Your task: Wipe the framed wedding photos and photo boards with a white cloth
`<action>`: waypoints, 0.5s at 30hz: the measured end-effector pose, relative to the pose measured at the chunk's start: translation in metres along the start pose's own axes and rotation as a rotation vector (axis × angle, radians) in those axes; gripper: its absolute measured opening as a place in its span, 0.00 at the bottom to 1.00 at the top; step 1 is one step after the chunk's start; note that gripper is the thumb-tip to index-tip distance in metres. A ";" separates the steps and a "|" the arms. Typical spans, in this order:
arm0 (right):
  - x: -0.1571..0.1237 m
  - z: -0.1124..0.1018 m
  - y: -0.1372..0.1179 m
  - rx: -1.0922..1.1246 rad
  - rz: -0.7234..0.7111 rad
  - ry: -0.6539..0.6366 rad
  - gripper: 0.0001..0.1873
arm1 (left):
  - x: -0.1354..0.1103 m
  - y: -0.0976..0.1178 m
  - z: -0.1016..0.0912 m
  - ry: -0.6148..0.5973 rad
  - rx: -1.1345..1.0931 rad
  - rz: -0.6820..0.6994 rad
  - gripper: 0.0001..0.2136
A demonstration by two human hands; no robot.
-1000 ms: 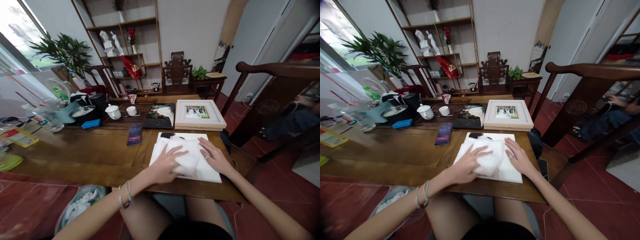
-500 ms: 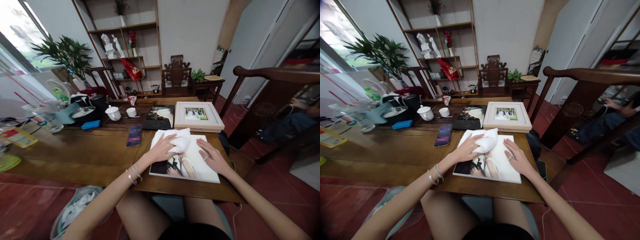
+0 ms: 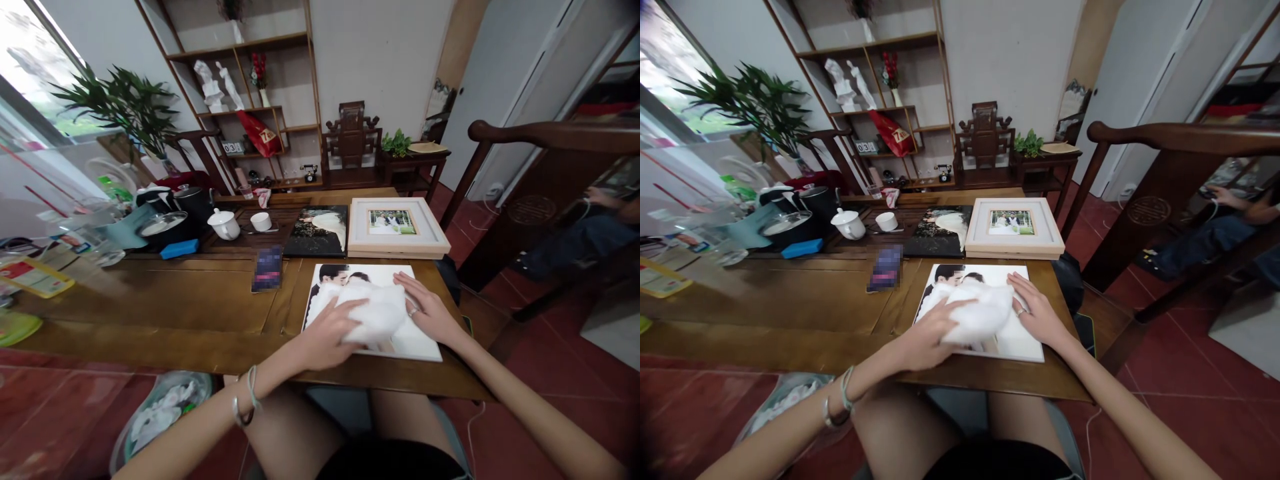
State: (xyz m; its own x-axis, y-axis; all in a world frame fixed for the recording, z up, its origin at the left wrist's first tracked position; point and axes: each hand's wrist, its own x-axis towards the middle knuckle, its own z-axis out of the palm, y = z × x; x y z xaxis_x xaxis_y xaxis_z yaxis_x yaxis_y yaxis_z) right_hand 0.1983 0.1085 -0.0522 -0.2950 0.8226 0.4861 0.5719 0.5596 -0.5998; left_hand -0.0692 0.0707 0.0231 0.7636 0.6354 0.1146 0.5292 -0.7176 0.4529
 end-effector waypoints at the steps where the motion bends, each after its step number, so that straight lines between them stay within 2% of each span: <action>1: 0.000 0.000 -0.001 -0.003 0.010 0.003 0.23 | 0.007 -0.005 -0.002 0.050 -0.068 -0.067 0.15; 4: 0.001 0.000 -0.002 -0.014 0.020 0.001 0.22 | 0.039 -0.024 -0.012 0.158 -0.292 -0.164 0.19; 8: 0.001 -0.001 -0.003 -0.039 0.019 0.004 0.21 | 0.085 -0.034 -0.022 0.144 -0.524 -0.208 0.21; 11: 0.001 -0.001 -0.003 -0.053 0.028 0.014 0.21 | 0.117 -0.032 -0.026 0.067 -0.678 -0.261 0.23; 15: 0.002 -0.002 -0.005 -0.068 0.042 0.010 0.19 | 0.156 -0.030 -0.026 -0.113 -0.648 -0.158 0.23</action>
State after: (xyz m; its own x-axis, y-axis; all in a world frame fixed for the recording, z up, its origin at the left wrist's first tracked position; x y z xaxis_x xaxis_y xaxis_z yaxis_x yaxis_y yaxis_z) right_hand 0.1961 0.1070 -0.0472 -0.2621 0.8437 0.4685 0.6341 0.5165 -0.5755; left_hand 0.0241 0.1988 0.0499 0.7479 0.6597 -0.0736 0.3353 -0.2798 0.8996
